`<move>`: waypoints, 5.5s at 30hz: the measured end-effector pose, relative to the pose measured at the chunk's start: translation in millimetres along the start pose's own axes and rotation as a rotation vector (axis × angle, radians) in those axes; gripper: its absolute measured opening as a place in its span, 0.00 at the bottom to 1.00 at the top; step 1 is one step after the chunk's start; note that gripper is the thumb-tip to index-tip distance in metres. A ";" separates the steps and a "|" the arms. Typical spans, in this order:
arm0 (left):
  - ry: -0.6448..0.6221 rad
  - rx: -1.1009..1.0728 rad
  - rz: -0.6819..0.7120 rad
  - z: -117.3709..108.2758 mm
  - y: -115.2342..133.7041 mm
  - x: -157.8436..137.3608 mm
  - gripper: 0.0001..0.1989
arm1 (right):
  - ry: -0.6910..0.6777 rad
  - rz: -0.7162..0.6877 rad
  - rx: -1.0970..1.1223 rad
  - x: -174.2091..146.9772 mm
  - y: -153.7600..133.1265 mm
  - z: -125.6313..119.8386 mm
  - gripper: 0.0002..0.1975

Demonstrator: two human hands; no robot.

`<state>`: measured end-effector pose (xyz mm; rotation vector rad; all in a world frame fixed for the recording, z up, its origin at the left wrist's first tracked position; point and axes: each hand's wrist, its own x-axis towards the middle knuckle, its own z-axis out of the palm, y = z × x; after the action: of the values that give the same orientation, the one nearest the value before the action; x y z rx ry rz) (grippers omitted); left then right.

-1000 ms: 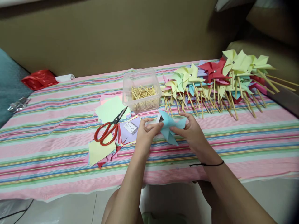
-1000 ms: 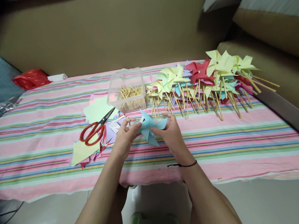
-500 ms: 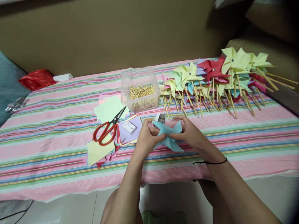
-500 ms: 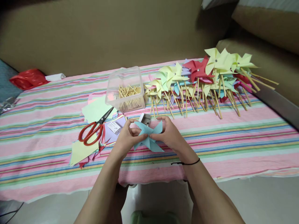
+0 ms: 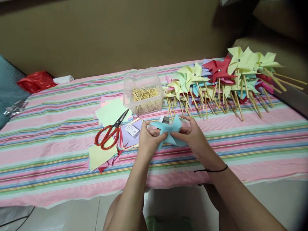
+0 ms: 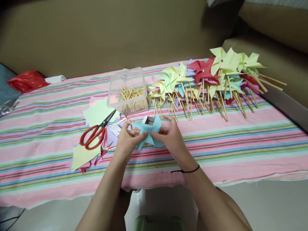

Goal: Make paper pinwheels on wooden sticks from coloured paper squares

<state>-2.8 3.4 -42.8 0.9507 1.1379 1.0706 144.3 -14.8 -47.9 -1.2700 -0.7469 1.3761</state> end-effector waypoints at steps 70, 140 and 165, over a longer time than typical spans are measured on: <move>0.254 0.008 0.066 -22.6 15.1 -14.7 0.26 | 0.137 -0.426 -0.353 28.5 -7.7 0.6 0.05; 0.085 -0.064 0.220 17.5 3.6 -10.4 0.25 | -0.091 -0.489 -0.263 1.8 3.3 -8.5 0.03; 0.021 0.055 0.173 12.5 0.8 -10.4 0.27 | -0.128 -0.267 -0.156 1.1 -3.2 -13.5 0.33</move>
<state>8.5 -7.1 -37.5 1.0996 1.1225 1.1955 158.2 -15.7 -48.4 -1.1598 -1.0895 1.2066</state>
